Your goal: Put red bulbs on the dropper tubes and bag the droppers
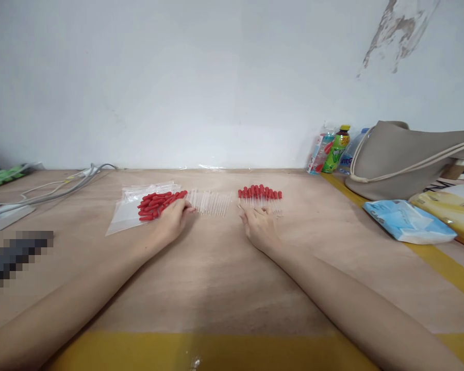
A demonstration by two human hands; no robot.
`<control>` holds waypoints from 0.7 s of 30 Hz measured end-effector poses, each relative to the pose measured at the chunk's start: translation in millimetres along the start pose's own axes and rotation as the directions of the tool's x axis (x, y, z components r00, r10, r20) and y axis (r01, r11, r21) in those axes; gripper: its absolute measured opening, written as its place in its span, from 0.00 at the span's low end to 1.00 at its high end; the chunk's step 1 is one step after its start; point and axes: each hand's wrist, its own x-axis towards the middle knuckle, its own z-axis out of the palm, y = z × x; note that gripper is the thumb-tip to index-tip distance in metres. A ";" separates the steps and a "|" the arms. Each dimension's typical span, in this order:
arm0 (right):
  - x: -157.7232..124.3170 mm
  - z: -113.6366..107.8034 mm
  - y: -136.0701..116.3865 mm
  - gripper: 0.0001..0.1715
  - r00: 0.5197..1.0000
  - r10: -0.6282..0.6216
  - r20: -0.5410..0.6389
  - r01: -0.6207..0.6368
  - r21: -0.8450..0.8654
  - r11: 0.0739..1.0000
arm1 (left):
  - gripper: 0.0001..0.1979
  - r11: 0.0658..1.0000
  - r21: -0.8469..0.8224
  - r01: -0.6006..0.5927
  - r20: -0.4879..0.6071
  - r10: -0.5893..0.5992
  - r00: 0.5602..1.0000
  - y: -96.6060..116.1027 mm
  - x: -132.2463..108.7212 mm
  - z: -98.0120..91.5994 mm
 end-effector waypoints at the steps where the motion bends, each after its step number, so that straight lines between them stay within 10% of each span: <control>1: 0.0 0.1 -0.3 0.17 1.000 -0.019 0.003 0.019 0.022 1.000 | 0.07 0.994 -0.103 -0.045 0.054 0.050 0.997 9.5 -3.4 1.5; 6: 1.6 -3.7 -6.8 0.13 0.999 -0.043 -0.002 0.043 0.121 0.992 | 0.06 0.927 -0.347 -0.139 0.230 0.227 0.946 39.5 -17.3 3.9; 21: 0.5 -12.3 -17.0 0.11 0.983 -0.179 0.032 0.165 0.251 0.954 | 0.07 0.931 -0.366 -0.017 0.142 0.074 0.987 46.2 -13.7 17.5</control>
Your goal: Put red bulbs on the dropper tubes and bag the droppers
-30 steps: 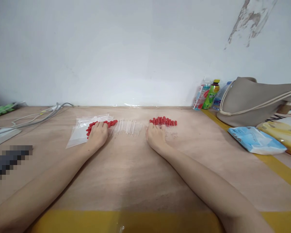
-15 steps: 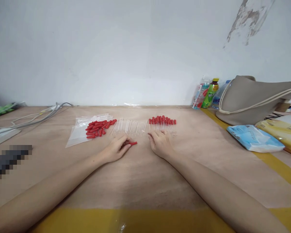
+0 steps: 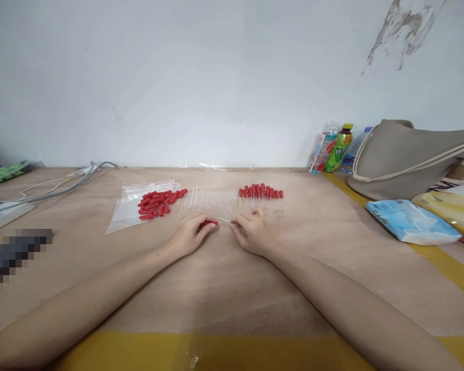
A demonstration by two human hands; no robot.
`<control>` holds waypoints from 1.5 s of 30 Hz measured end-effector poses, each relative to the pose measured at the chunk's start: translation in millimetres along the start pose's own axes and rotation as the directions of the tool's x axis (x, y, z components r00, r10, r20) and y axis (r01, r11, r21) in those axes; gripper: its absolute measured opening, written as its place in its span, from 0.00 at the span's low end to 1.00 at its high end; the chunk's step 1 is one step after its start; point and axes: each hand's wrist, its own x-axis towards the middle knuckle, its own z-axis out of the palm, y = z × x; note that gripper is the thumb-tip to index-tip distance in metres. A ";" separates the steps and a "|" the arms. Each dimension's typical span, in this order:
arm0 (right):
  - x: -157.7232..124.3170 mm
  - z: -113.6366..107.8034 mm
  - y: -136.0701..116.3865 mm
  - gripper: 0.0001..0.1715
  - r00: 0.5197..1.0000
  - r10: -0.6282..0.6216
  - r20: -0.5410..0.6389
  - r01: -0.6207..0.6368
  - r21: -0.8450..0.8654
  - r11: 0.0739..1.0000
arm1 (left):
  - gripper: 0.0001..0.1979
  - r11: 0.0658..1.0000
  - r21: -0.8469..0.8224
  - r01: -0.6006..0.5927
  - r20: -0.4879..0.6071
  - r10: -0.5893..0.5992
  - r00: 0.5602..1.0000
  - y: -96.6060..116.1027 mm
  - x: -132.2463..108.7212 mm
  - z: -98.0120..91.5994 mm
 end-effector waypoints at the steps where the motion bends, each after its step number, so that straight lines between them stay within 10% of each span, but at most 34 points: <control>1: 0.1 -0.5 -0.8 0.11 1.000 -0.006 0.004 0.006 -0.004 1.000 | 0.07 1.000 -0.012 0.010 -0.007 -0.010 1.000 0.5 -0.4 -1.0; 45: 7.7 1.0 -13.0 0.16 0.975 -0.126 0.184 0.136 -0.047 0.990 | 0.08 0.981 0.020 -0.194 0.101 0.191 0.976 -0.9 -7.1 -2.2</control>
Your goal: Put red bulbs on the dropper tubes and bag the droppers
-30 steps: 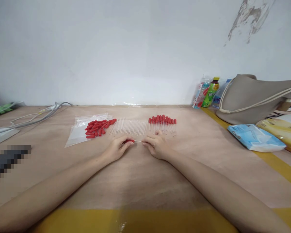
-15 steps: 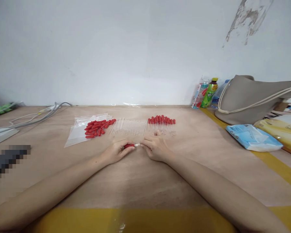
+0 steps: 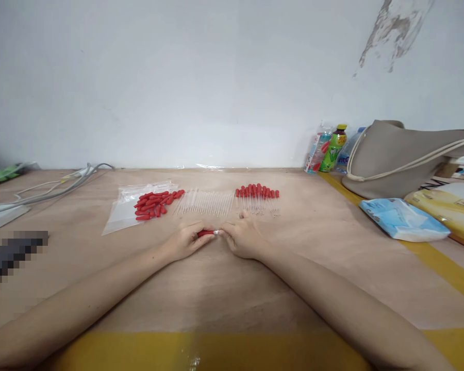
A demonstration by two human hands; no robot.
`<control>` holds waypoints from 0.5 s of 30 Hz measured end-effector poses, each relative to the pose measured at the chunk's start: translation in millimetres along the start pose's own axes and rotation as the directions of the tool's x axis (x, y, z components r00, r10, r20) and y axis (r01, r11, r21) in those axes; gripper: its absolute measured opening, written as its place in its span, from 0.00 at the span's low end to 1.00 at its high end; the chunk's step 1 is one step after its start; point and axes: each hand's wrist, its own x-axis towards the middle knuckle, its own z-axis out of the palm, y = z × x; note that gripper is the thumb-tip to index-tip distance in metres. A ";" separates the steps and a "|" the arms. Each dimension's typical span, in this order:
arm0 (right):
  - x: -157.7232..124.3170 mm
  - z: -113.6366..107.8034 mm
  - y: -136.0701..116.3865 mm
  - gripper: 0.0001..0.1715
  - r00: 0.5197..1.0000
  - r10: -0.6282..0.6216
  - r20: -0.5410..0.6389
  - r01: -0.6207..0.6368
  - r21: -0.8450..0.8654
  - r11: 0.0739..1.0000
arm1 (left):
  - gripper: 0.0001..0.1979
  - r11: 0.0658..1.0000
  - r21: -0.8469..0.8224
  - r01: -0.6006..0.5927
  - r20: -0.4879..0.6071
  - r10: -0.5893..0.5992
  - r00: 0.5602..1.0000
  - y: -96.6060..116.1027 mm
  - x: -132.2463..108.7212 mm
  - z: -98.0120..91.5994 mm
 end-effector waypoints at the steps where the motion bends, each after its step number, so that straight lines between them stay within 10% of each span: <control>1: 1.3 -2.5 -1.0 0.16 1.000 0.006 0.019 -0.006 -0.005 1.000 | 0.08 1.000 -0.003 0.001 -0.002 -0.001 1.000 -0.4 0.7 -0.4; 6: 9.2 -24.6 4.3 0.14 0.990 0.029 0.136 -0.015 -0.100 0.995 | 0.12 1.000 0.011 0.028 -0.053 -0.027 0.998 -3.8 2.2 -3.6; 9: 13.4 -37.2 24.5 0.14 0.953 0.262 0.153 -0.240 -0.148 0.959 | 0.21 0.991 0.034 0.127 -0.104 -0.123 0.987 -7.1 1.8 -4.0; 15: 29.2 -32.3 63.1 0.17 0.675 0.734 0.077 -0.724 -0.124 0.678 | 0.06 0.987 0.030 0.156 0.016 -0.157 0.988 -9.7 4.0 -1.8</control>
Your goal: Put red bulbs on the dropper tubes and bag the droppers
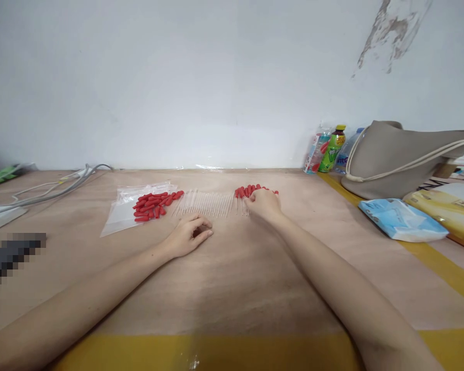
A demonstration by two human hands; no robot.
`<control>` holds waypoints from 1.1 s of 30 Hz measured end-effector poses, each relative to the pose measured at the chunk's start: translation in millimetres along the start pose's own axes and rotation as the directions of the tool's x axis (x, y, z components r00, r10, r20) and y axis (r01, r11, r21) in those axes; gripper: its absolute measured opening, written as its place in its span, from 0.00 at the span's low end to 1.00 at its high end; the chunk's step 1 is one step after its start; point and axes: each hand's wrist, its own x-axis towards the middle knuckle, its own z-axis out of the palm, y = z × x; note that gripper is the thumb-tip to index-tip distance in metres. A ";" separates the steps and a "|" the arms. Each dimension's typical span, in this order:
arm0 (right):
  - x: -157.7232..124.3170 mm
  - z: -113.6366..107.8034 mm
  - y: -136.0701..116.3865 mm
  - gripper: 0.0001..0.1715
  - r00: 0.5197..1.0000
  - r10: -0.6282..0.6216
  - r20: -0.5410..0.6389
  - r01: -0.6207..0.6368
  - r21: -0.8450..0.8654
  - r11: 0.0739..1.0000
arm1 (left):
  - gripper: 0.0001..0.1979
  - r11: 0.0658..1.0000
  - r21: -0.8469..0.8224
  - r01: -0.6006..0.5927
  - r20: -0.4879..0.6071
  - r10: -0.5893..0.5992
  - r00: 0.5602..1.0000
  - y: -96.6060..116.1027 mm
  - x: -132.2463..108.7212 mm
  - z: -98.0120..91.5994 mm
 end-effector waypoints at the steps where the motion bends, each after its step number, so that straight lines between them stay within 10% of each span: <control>1: 5.2 4.2 -2.6 0.17 0.999 0.045 -0.014 -0.045 -0.015 0.999 | 0.06 1.000 -0.002 0.000 0.003 0.000 1.000 0.0 0.3 0.1; 16: 31.4 44.4 -27.9 0.21 0.988 0.113 -0.102 -0.126 -0.130 0.983 | 0.05 0.999 -0.005 -0.038 -0.007 0.038 0.999 -0.5 0.8 -0.8; 33: 31.7 45.8 -51.9 0.15 0.987 0.133 0.090 -0.123 -0.114 0.986 | 0.07 1.000 -0.006 -0.020 -0.005 0.020 1.000 0.1 0.2 0.5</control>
